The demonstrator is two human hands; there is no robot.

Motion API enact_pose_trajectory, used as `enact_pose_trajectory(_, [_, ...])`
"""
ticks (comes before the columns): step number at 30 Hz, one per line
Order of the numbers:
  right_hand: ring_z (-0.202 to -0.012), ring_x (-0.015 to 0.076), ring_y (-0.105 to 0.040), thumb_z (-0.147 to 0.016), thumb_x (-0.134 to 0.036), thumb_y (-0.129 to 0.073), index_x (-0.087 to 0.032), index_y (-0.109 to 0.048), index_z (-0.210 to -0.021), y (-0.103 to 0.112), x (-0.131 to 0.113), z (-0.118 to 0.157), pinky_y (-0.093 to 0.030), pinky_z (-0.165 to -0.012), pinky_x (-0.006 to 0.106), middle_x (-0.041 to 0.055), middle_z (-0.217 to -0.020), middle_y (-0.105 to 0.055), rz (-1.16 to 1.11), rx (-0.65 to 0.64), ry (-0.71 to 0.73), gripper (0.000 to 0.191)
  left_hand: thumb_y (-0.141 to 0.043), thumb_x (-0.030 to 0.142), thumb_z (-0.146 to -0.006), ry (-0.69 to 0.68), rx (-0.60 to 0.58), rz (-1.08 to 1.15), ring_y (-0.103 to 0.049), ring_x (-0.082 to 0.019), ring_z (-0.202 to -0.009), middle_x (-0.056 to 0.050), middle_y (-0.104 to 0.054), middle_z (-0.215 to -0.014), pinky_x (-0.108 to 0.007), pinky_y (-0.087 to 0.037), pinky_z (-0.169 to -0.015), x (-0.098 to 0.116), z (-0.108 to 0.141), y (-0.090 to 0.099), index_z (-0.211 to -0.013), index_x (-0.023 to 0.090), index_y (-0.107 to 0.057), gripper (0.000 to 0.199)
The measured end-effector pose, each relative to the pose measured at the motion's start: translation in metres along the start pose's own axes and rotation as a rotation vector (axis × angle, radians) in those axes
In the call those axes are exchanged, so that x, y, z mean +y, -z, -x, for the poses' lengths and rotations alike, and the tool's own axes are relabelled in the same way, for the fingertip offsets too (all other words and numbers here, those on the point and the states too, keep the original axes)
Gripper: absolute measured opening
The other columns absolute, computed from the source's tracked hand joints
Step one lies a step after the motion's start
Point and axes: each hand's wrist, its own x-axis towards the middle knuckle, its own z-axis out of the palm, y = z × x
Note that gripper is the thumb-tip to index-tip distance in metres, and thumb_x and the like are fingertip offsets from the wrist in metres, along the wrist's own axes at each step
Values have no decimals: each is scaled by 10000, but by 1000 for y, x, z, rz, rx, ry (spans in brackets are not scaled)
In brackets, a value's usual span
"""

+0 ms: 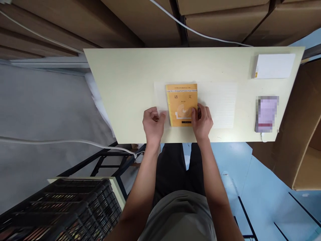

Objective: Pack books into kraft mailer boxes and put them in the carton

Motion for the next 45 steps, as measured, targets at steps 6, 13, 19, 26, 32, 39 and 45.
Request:
enact_pose_trajectory(6, [-843,199,-711,-1132,-474,-567,-220,-731,-1336,-7,1,6,-619,-765,352,82,-1053,-715,5,36,-10,365,-712,236,-1003,-158,-154,25,-697,-152,-857,-29,-746,-991,-304,-608,-856,9,10,-8,-1204,225,-765,208])
enact_pose_trajectory(13, [-823,195,-699,-1154,-504,-534,-221,-742,-1346,-15,10,9,-631,-775,354,80,-1034,-698,-3,59,3,401,-626,388,-1124,-193,-200,-29,-705,-168,-817,-38,-760,-968,-308,-578,-803,17,9,-15,-1220,235,-744,217])
enact_pose_trajectory(19, [-906,221,-724,-1183,-500,-478,-233,-756,-1377,-22,16,13,-655,-856,380,97,-1043,-697,25,88,42,431,-823,249,-966,-97,-56,-134,-607,-153,-723,35,-620,-856,-315,-544,-795,12,3,-23,-1185,234,-676,264])
enact_pose_trajectory(26, [-1063,264,-723,-1174,-419,-507,-236,-761,-1433,-28,18,11,-648,-975,438,128,-1130,-677,-7,44,6,406,-832,167,-883,-30,-31,-85,-608,-142,-787,8,-639,-961,-305,-530,-781,28,11,-31,-1017,238,-570,302])
enact_pose_trajectory(32, [-1310,316,-679,-1163,-384,-521,-252,-629,-1602,-4,-1,18,-630,-1114,541,185,-1368,-665,-67,-11,28,471,-810,193,-879,-131,-22,-140,-600,-137,-722,47,-605,-885,-293,-495,-711,50,27,-27,-1008,269,-506,340])
enact_pose_trajectory(39, [-1496,331,-627,-1029,-357,-698,-267,-677,-1480,44,-27,56,-594,-1233,571,149,-1565,-667,-268,-317,223,461,-784,148,-874,-130,-57,-228,-598,-126,-696,52,-597,-892,-280,-481,-661,89,42,-23,-1014,265,-494,343])
enact_pose_trajectory(45, [-1313,343,-698,-1038,-291,-664,-264,-686,-1445,58,-23,67,-645,-1077,547,163,-1418,-708,-241,-152,140,409,-772,187,-952,-201,-150,-197,-599,-112,-703,46,-591,-918,-264,-490,-660,119,66,-44,-1054,265,-485,314])
